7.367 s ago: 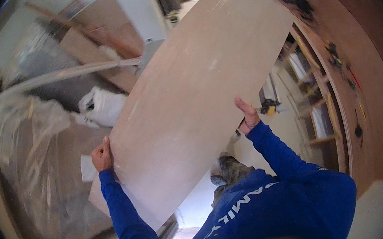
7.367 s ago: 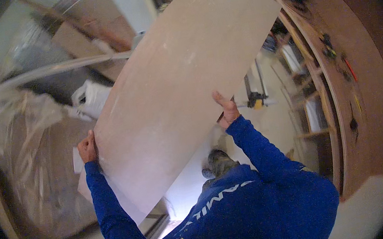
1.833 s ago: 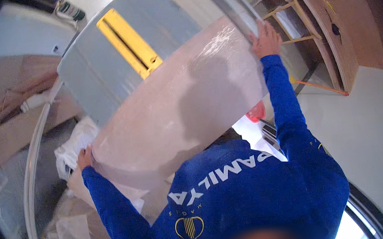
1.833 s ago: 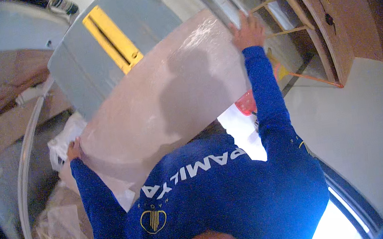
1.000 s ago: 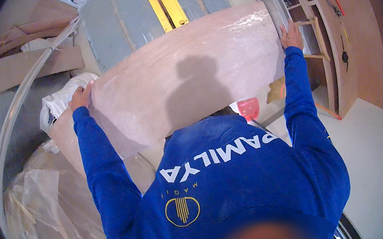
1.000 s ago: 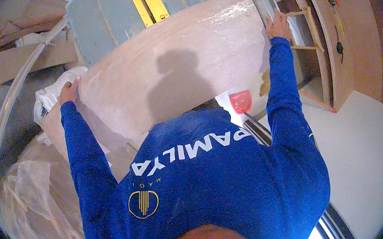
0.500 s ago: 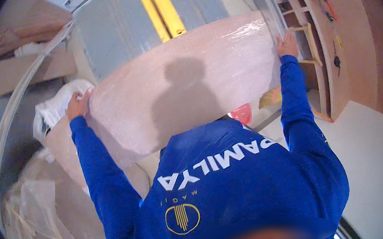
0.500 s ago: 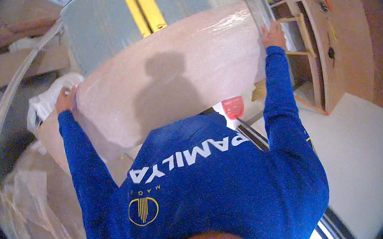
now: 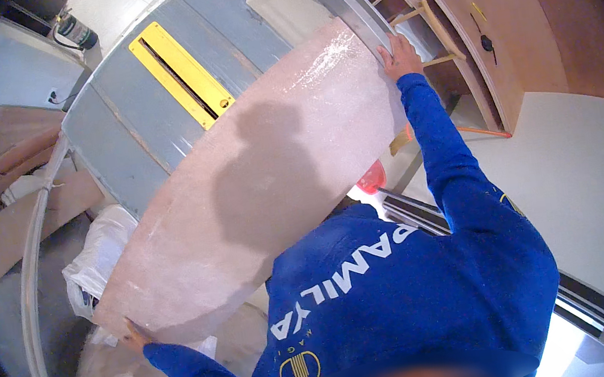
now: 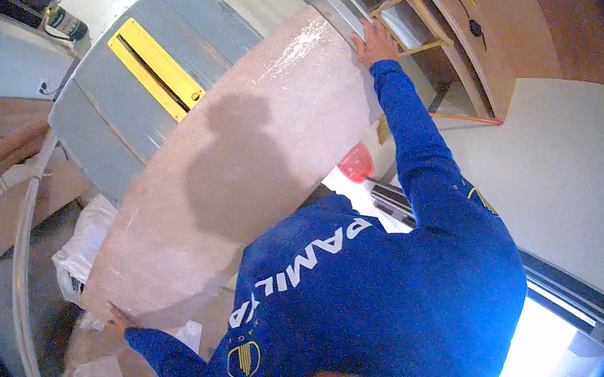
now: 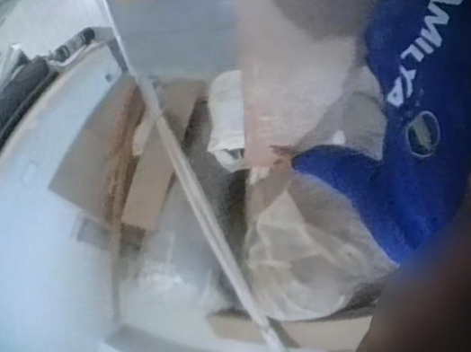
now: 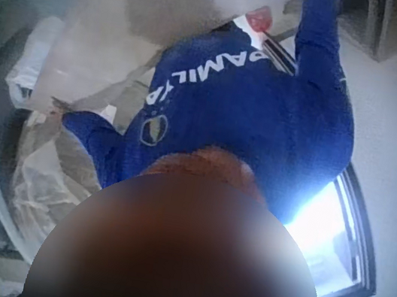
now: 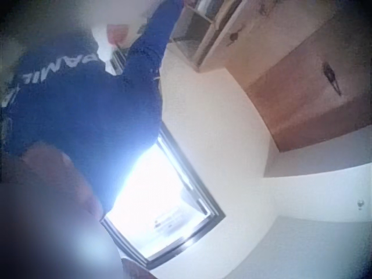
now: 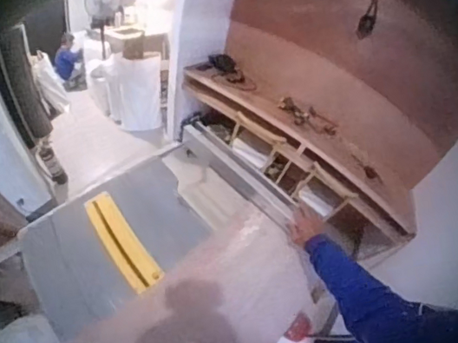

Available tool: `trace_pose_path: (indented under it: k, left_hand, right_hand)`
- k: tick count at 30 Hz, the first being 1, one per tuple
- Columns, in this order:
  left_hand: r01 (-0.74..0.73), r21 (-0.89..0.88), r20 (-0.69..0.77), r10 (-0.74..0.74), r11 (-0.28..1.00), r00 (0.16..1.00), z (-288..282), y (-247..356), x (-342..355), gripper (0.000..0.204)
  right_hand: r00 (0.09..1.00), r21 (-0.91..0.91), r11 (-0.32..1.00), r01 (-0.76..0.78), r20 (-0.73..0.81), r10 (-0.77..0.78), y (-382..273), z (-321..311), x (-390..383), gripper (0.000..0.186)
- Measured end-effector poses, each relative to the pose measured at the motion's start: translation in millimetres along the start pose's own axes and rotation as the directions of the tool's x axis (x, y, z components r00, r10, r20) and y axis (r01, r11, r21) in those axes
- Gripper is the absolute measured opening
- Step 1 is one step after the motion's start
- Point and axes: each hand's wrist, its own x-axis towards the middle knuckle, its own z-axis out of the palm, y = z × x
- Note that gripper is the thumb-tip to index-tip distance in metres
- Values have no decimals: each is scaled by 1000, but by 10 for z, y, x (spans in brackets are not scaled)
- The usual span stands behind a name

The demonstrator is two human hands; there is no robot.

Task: The person positions a large sheet of plywood on a table saw, measures and marks it with a tape measure and pencil, then cuts the sheet using the saw. The person repeats the process with another sheet, measuring and cutting it as well.

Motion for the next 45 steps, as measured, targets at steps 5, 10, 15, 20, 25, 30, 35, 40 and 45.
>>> trace_pose_path:
  k: [5, 10, 15, 20, 25, 30, 35, 40, 45]
  left_hand:
    - [145, -190, 149, -117, 971, 982, -190, -438, 195, 102]
    - [293, -182, 298, -231, 939, 926, -276, -583, 501, 88]
    - [312, -112, 223, -282, 943, 933, -238, -631, 538, 84]
    - [188, -53, 126, -180, 981, 976, -276, -636, 452, 101]
    - [66, -70, 255, -46, 995, 966, -320, -595, 424, 90]
    - [94, 147, 102, -110, 985, 989, -284, -350, 299, 86]
    - [103, 92, 101, -112, 990, 989, -168, -98, 162, 88]
    - [72, -41, 152, -65, 997, 986, -137, -3, 14, 96]
    - [-66, 180, 51, 57, 981, 997, -92, 174, -106, 94]
  right_hand:
    - [997, 7, 998, 66, 41, -67, 106, 80, -6, 59]
    - [995, 64, 994, 86, 42, -89, 110, -15, 50, 59]
    - [991, 48, 999, 24, 127, -30, 130, 47, 117, 63]
    - [997, -116, 993, 5, 72, 3, 296, 299, 184, 65]
    - [996, -26, 1000, 6, 93, -3, 425, 348, 295, 68]
    - [998, -15, 1000, -9, 57, 10, 344, 356, 293, 63]
    - [943, 103, 986, 134, -319, -95, 216, 279, -58, 52]
    - [917, -58, 998, -25, -400, 0, 431, 264, -1021, 30]
    - [651, 474, 463, -749, 394, 649, 384, 532, -2156, 58]
